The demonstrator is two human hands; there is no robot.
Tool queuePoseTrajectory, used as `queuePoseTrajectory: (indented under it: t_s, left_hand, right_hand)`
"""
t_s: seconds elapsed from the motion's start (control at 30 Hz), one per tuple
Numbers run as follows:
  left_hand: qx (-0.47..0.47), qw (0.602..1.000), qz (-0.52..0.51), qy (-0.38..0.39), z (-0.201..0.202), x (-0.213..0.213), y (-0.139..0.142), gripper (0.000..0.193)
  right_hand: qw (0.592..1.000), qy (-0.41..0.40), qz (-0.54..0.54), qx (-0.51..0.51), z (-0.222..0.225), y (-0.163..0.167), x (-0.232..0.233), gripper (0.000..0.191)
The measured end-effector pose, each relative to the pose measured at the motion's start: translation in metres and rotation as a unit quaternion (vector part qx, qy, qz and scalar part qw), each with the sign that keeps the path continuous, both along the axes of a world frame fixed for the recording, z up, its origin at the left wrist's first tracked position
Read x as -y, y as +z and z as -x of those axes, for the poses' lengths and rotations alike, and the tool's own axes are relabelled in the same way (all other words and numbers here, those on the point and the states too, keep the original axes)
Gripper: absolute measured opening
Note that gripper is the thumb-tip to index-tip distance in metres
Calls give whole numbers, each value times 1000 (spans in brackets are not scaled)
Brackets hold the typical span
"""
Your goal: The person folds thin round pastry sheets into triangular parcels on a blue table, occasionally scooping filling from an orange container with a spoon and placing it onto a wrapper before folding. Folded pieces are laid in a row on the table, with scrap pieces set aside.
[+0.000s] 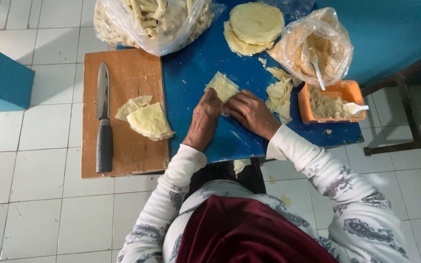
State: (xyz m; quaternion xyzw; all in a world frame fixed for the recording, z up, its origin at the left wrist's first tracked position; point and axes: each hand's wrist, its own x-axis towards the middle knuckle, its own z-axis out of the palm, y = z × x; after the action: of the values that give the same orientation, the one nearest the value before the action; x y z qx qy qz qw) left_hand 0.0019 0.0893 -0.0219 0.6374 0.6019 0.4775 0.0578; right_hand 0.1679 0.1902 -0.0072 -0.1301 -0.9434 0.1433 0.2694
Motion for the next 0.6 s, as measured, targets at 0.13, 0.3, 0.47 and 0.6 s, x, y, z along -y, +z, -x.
queuePoseTrajectory:
  t_s: [0.13,0.3,0.47,0.6]
  left_hand:
    - [-6,1000,10,2,1,-4,-2,3]
    - [-4,1000,-5,12,-1,-6,0,2]
    - [21,999,15,19,-2,-8,2,4]
    - [16,999,11,27,-2,-5,5,9]
  right_hand:
    - [999,8,45,-17,5,-4,-10,13]
    - [997,-7,76,-33,7,-5,-14,12]
    - [997,-47,51,-19,3,-3,-2,22]
    - [998,-48,-31,-16,5,-4,4,16]
